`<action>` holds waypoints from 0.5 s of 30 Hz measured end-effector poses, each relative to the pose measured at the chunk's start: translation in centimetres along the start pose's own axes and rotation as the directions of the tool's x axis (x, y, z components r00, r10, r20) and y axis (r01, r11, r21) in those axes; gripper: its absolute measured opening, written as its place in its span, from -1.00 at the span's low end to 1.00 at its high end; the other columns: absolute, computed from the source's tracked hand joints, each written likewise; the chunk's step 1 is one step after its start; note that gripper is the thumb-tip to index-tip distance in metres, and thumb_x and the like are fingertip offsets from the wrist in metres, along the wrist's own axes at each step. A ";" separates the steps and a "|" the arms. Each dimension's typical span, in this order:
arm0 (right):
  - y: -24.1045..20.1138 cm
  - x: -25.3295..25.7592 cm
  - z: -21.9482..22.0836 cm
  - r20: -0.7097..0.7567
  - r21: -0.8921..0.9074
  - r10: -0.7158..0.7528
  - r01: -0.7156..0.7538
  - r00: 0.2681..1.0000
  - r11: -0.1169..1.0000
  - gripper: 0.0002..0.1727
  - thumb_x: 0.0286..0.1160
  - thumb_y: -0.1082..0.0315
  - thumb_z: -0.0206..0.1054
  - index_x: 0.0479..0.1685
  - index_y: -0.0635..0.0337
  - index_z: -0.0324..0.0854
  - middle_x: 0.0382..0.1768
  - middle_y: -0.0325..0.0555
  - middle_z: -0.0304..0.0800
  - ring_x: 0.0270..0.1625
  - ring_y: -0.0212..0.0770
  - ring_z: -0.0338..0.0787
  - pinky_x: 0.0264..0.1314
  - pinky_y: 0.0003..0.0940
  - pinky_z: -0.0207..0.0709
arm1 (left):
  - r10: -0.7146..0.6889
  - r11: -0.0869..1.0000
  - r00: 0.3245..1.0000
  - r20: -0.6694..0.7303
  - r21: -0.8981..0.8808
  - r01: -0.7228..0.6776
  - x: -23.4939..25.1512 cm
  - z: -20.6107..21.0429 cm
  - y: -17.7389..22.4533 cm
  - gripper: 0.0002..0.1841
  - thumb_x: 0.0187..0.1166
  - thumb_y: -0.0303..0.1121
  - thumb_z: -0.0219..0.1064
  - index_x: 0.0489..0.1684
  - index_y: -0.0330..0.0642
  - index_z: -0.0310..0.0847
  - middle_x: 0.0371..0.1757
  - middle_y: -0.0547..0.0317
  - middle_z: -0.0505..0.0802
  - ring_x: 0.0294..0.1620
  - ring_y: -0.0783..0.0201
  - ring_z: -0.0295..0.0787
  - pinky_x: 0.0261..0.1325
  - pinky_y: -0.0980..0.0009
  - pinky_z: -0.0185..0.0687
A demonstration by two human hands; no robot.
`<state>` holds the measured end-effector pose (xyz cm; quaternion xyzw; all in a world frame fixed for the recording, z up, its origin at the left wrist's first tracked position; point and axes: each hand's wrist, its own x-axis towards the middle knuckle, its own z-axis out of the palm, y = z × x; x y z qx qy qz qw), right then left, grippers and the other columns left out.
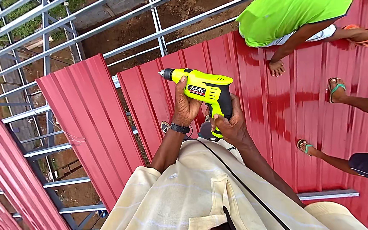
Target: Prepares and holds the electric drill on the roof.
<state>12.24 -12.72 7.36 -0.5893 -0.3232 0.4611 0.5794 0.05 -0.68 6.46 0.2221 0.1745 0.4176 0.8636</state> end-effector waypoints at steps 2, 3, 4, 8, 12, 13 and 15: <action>-0.1 -0.1 -0.1 0.001 -0.016 -0.012 0.012 1.000 1.000 -0.27 0.45 0.27 0.35 0.66 -0.04 0.14 -0.19 -0.04 0.78 -0.52 -0.13 0.74 -0.54 -0.25 0.70 | -0.010 1.000 1.000 -0.005 0.000 0.010 0.0 0.3 0.1 -0.49 0.71 0.16 0.14 0.50 0.12 0.45 0.30 0.09 0.74 0.23 0.17 0.75 0.18 0.16 0.76; -0.1 -0.2 -0.1 0.001 -0.013 -0.015 0.015 1.000 1.000 -0.27 0.46 0.28 0.35 0.66 -0.03 0.14 -0.19 -0.04 0.79 -0.52 -0.13 0.74 -0.54 -0.25 0.71 | -0.016 1.000 1.000 -0.010 0.007 0.016 -0.1 0.4 0.1 -0.48 0.71 0.17 0.14 0.50 0.13 0.45 0.29 0.09 0.74 0.23 0.17 0.75 0.18 0.15 0.76; 0.0 -0.2 -0.1 0.002 0.002 -0.014 0.014 1.000 1.000 -0.27 0.45 0.29 0.35 0.65 -0.02 0.14 -0.19 -0.04 0.78 -0.52 -0.12 0.74 -0.54 -0.24 0.71 | -0.023 1.000 1.000 -0.011 0.014 0.023 -0.1 0.4 0.2 -0.48 0.70 0.18 0.14 0.49 0.13 0.46 0.29 0.09 0.75 0.22 0.16 0.75 0.18 0.14 0.77; -0.1 0.0 -0.8 0.045 0.101 0.028 -0.032 0.999 0.994 -0.27 0.48 0.27 0.34 0.67 -0.04 0.12 -0.16 0.03 0.78 -0.54 -0.11 0.74 -0.53 -0.25 0.73 | -0.039 0.998 0.999 0.000 0.041 0.039 -0.3 0.3 0.2 -0.49 0.71 0.17 0.14 0.48 0.13 0.47 0.26 0.10 0.76 0.19 0.17 0.76 0.17 0.18 0.77; -0.2 0.1 -1.0 0.076 0.190 0.033 -0.047 0.997 0.981 -0.26 0.48 0.31 0.35 0.67 -0.01 0.10 -0.11 0.11 0.78 -0.51 -0.07 0.78 -0.48 -0.24 0.76 | -0.032 0.997 0.999 -0.002 0.064 0.032 -0.2 0.5 0.5 -0.50 0.72 0.14 0.17 0.50 0.14 0.47 0.27 0.11 0.77 0.20 0.18 0.77 0.19 0.20 0.77; -0.2 0.1 -0.9 0.081 0.198 0.032 -0.047 0.996 0.979 -0.24 0.46 0.32 0.36 0.67 -0.01 0.09 -0.10 0.13 0.79 -0.49 -0.06 0.78 -0.47 -0.24 0.77 | -0.029 0.997 1.000 -0.001 0.068 0.029 -0.2 0.4 0.5 -0.50 0.72 0.14 0.18 0.49 0.13 0.47 0.26 0.11 0.77 0.19 0.18 0.77 0.19 0.21 0.77; -0.2 0.1 -0.8 0.088 0.212 0.027 -0.045 0.996 0.976 -0.20 0.39 0.34 0.41 0.67 -0.02 0.09 -0.06 0.15 0.79 -0.47 -0.04 0.80 -0.46 -0.23 0.77 | -0.030 0.997 1.000 -0.005 0.068 0.030 -0.2 0.2 0.4 -0.50 0.71 0.14 0.19 0.48 0.11 0.48 0.24 0.10 0.78 0.17 0.18 0.78 0.17 0.20 0.77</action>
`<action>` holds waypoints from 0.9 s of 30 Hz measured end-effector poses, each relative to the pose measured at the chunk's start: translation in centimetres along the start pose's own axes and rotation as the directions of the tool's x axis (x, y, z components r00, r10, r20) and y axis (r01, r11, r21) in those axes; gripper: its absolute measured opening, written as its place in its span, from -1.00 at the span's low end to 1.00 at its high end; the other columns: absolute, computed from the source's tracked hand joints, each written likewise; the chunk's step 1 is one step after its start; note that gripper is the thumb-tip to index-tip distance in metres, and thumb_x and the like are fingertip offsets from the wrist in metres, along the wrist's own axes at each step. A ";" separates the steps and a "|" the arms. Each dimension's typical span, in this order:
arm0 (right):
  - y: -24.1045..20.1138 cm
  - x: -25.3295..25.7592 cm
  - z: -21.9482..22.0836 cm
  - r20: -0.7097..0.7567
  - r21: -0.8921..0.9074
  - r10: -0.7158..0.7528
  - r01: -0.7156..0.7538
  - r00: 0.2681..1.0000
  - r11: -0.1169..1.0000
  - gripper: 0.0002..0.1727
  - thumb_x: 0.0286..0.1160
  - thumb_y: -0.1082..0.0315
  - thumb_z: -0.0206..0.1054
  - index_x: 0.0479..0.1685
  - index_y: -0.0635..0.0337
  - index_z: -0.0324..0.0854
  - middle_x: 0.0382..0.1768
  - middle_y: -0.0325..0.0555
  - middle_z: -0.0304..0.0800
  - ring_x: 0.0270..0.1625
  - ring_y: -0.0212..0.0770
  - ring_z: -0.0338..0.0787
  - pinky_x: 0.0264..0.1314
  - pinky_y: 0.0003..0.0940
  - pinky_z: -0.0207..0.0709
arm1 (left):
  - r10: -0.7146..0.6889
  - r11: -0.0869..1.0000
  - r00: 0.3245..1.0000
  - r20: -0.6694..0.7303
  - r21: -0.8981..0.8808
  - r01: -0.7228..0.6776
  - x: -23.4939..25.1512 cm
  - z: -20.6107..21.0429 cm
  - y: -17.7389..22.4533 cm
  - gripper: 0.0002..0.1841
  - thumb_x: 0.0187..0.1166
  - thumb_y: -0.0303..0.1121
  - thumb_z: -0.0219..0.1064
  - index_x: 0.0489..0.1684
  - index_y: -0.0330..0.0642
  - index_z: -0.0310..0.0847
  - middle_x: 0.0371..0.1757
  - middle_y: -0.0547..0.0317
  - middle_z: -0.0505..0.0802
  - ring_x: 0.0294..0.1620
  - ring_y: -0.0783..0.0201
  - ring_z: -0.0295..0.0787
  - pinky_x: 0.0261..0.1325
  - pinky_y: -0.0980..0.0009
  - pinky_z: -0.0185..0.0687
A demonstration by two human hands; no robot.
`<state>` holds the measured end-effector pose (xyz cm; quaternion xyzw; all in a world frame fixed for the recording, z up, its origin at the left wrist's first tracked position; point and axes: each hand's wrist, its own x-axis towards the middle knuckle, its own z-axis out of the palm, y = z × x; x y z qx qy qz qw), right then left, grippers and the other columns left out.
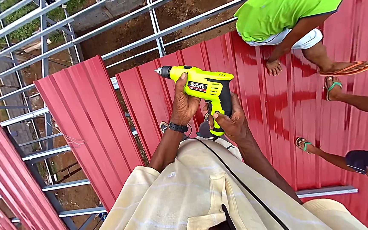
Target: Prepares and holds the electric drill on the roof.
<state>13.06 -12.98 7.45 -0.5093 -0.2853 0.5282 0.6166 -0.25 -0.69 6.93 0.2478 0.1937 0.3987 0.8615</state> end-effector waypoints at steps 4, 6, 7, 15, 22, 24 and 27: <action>-0.2 0.1 0.2 -0.023 -0.033 0.002 -0.003 1.000 0.999 -0.19 0.36 0.38 0.40 0.67 -0.02 0.11 -0.04 0.14 0.79 -0.45 -0.03 0.81 -0.46 -0.23 0.77 | 0.003 1.000 1.000 -0.004 -0.011 -0.003 0.4 0.0 -0.1 -0.51 0.71 0.14 0.17 0.47 0.11 0.48 0.24 0.10 0.77 0.17 0.18 0.78 0.18 0.19 0.77; -0.1 0.1 0.1 -0.025 -0.044 -0.001 -0.001 1.000 0.999 -0.20 0.36 0.38 0.39 0.67 -0.02 0.11 -0.05 0.13 0.79 -0.46 -0.03 0.80 -0.47 -0.23 0.77 | 0.002 1.000 1.000 -0.020 -0.017 -0.003 0.9 0.1 -0.2 -0.52 0.72 0.13 0.17 0.46 0.12 0.48 0.26 0.10 0.77 0.20 0.18 0.76 0.21 0.20 0.75; -0.1 0.1 0.1 -0.022 -0.036 -0.003 0.002 1.000 0.999 -0.19 0.35 0.40 0.40 0.67 -0.03 0.12 -0.05 0.14 0.79 -0.47 -0.04 0.80 -0.48 -0.23 0.77 | 0.002 1.000 0.999 -0.033 -0.010 -0.003 1.0 0.2 -0.2 -0.53 0.71 0.13 0.17 0.45 0.13 0.49 0.25 0.11 0.77 0.20 0.18 0.76 0.21 0.20 0.75; 0.0 0.2 0.0 -0.064 -0.056 0.026 -0.029 0.998 0.998 -0.08 0.21 0.38 0.56 0.66 -0.11 0.15 -0.14 0.06 0.75 -0.53 -0.09 0.74 -0.53 -0.24 0.73 | 0.002 1.000 1.000 0.012 -0.015 -0.002 0.0 0.2 -0.2 -0.50 0.69 0.14 0.19 0.46 0.10 0.48 0.21 0.10 0.78 0.15 0.18 0.78 0.16 0.19 0.77; 0.3 -0.1 -0.1 -0.058 -0.059 0.036 -0.039 0.998 0.997 -0.09 0.22 0.39 0.56 0.67 -0.10 0.16 -0.15 0.06 0.78 -0.50 -0.06 0.76 -0.51 -0.22 0.75 | 0.016 0.999 0.999 0.028 -0.048 -0.015 -0.3 0.1 -0.4 -0.52 0.72 0.09 0.19 0.49 0.10 0.46 0.26 0.09 0.76 0.19 0.19 0.77 0.18 0.21 0.77; 0.2 -0.3 -0.1 -0.059 -0.075 0.037 -0.041 0.998 0.996 -0.06 0.18 0.36 0.59 0.67 -0.12 0.16 -0.10 0.05 0.80 -0.44 -0.06 0.80 -0.46 -0.22 0.77 | 0.022 0.998 0.999 0.029 -0.057 -0.020 -0.3 0.0 -0.5 -0.51 0.72 0.09 0.17 0.51 0.10 0.45 0.29 0.09 0.75 0.21 0.18 0.76 0.20 0.20 0.77; 0.0 -0.3 0.0 -0.048 -0.098 0.034 -0.039 0.998 0.994 -0.03 0.15 0.36 0.59 0.68 -0.12 0.15 -0.04 0.05 0.80 -0.36 -0.04 0.84 -0.40 -0.21 0.80 | 0.029 0.998 0.999 0.026 -0.058 -0.028 -0.4 -0.2 -0.5 -0.52 0.72 0.10 0.16 0.51 0.11 0.45 0.28 0.10 0.75 0.20 0.18 0.76 0.18 0.20 0.77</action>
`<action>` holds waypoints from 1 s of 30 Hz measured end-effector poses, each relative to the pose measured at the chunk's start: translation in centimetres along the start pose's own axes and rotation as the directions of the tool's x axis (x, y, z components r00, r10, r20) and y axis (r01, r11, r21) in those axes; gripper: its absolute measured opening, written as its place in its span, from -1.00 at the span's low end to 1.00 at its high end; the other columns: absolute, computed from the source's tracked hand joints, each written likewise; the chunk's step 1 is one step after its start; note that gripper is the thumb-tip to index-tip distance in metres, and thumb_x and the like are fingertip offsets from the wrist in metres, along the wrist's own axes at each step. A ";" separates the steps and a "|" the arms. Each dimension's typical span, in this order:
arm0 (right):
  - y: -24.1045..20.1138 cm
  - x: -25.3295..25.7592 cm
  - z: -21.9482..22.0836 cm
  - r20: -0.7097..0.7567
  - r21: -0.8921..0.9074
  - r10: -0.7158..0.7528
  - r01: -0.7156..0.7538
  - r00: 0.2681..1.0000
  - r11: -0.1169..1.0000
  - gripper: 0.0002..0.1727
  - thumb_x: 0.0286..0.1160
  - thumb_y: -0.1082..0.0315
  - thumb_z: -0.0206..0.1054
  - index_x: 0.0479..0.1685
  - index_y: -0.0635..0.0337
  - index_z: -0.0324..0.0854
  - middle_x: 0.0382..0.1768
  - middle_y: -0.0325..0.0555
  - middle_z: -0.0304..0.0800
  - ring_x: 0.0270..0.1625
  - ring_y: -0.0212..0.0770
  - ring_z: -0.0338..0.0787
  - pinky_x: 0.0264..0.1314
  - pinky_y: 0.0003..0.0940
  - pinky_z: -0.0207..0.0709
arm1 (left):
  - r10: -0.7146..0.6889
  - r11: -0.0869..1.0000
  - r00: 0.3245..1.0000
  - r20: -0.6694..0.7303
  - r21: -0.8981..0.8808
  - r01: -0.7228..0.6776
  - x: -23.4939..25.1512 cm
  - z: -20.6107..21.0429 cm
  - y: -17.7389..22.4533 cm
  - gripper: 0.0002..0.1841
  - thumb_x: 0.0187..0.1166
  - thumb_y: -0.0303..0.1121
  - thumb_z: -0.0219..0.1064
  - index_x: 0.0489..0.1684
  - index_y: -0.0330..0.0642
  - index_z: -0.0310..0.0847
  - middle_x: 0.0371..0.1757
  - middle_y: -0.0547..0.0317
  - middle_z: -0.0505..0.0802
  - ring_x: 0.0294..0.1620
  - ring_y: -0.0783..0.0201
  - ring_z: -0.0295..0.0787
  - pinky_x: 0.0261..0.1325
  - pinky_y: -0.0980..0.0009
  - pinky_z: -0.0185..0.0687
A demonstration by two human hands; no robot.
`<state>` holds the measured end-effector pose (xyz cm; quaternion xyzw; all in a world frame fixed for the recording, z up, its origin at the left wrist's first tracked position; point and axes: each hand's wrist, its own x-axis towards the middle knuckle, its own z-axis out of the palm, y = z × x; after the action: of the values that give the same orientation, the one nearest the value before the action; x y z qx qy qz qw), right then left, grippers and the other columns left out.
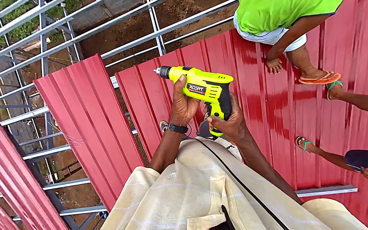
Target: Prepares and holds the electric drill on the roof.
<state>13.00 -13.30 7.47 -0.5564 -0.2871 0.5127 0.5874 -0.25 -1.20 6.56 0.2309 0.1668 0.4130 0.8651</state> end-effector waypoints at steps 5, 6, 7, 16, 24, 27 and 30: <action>0.5 0.2 -0.3 0.103 0.149 -0.019 0.004 0.995 0.989 -0.11 0.34 0.35 0.50 0.71 -0.09 0.08 0.02 0.19 0.75 -0.39 0.00 0.81 -0.39 -0.19 0.80 | 0.000 1.000 1.000 -0.007 0.015 0.000 -0.1 -0.1 0.2 -0.53 0.73 0.11 0.15 0.47 0.10 0.48 0.24 0.10 0.77 0.18 0.19 0.77 0.16 0.20 0.77; 0.5 0.3 -0.3 0.140 0.233 -0.022 -0.012 0.990 0.972 -0.16 0.42 0.32 0.42 0.73 -0.08 0.06 0.04 0.22 0.72 -0.39 0.00 0.80 -0.38 -0.19 0.78 | 0.002 1.000 1.000 -0.006 0.015 -0.002 -0.1 -0.1 0.3 -0.52 0.73 0.11 0.14 0.48 0.09 0.47 0.25 0.09 0.77 0.20 0.19 0.76 0.18 0.20 0.77; 0.6 0.5 -0.4 0.174 0.318 -0.012 -0.045 0.985 0.947 -0.21 0.50 0.25 0.36 0.73 -0.09 0.05 0.04 0.25 0.70 -0.39 0.00 0.79 -0.37 -0.19 0.77 | 0.003 1.000 1.000 -0.004 0.017 -0.003 0.0 -0.1 0.3 -0.52 0.74 0.11 0.14 0.48 0.10 0.47 0.25 0.10 0.76 0.20 0.19 0.76 0.18 0.20 0.77; -0.4 1.8 -0.5 0.204 0.387 0.143 -0.214 0.968 0.897 -0.28 0.61 -0.11 0.35 0.65 -0.09 0.16 -0.09 0.26 0.74 -0.30 0.11 0.87 -0.32 -0.10 0.84 | -0.053 0.998 0.999 -0.010 0.044 0.053 0.1 -0.3 0.4 -0.52 0.73 0.10 0.16 0.48 0.08 0.48 0.23 0.06 0.77 0.14 0.18 0.78 0.14 0.21 0.78; -0.2 2.0 -0.6 0.176 0.368 0.191 -0.244 0.966 0.897 -0.29 0.55 -0.17 0.40 0.54 0.01 0.30 -0.15 0.23 0.76 -0.33 0.07 0.87 -0.33 -0.12 0.85 | -0.081 0.993 0.996 -0.042 0.087 0.084 0.3 -0.6 0.2 -0.53 0.71 0.11 0.19 0.45 0.09 0.51 0.20 0.09 0.78 0.12 0.19 0.78 0.13 0.22 0.78; -0.1 2.2 -1.0 0.236 0.418 0.188 -0.274 0.953 0.866 -0.25 0.49 -0.22 0.44 0.50 0.06 0.35 -0.11 0.25 0.78 -0.24 0.10 0.89 -0.24 -0.07 0.86 | -0.099 0.987 0.992 -0.072 0.123 0.107 0.3 -0.7 0.1 -0.54 0.69 0.13 0.21 0.39 0.10 0.53 0.13 0.12 0.81 0.06 0.20 0.81 0.09 0.23 0.78; -0.2 2.5 -1.1 0.257 0.460 0.164 -0.269 0.952 0.846 -0.26 0.50 -0.17 0.45 0.48 0.13 0.38 0.00 0.33 0.79 -0.08 0.21 0.91 -0.05 0.09 0.86 | -0.130 0.979 0.990 -0.055 0.149 0.137 0.9 -0.5 0.1 -0.53 0.71 0.15 0.15 0.38 0.09 0.54 0.11 0.10 0.81 0.00 0.21 0.81 0.03 0.26 0.79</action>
<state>14.81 -11.37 6.87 -0.3617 -0.1426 0.6871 0.6138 -0.06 -0.32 6.13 0.2753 0.2324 0.3451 0.8667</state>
